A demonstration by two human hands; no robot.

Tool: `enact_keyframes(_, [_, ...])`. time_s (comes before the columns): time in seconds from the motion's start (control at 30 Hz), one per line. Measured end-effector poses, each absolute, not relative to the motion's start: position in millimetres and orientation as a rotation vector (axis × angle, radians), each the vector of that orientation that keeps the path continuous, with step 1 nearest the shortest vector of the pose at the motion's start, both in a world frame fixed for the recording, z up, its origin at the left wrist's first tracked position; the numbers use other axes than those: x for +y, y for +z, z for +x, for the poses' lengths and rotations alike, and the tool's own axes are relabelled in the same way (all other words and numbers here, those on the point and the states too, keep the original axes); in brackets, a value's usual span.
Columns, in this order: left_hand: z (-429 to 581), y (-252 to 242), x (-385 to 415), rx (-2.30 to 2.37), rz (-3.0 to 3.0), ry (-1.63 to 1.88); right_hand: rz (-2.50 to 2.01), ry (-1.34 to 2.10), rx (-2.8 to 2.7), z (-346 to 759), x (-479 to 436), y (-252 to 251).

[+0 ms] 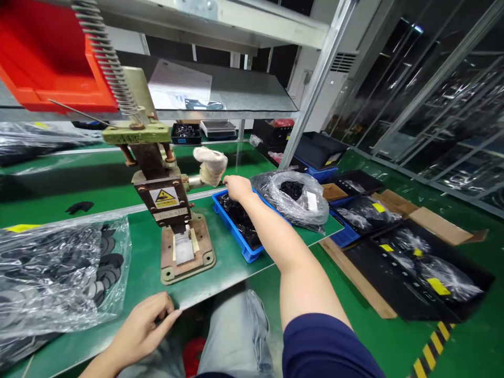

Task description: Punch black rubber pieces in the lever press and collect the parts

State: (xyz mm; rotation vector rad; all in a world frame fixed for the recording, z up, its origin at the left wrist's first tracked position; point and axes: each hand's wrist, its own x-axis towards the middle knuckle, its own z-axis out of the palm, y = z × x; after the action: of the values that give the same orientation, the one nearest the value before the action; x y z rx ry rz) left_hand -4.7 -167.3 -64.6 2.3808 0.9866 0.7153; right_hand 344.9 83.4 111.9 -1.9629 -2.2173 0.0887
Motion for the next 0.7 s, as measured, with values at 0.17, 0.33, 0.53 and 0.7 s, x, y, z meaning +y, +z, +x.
enact_keyframes(0.17, [-2,-63,-168,1.068,2.358,0.707,-2.022,0.079,-2.184,393,40,93])
enact_keyframes(0.33, [4,-62,-171,1.178,2.407,0.755,-2.018,0.188,-2.256,437,5,84])
enact_keyframes(0.53, [14,-60,-174,1.244,2.476,0.735,-1.892,0.248,-2.321,439,33,79])
enact_keyframes(0.7, [20,-57,-175,1.275,2.489,0.720,-1.819,0.271,-2.396,411,99,98])
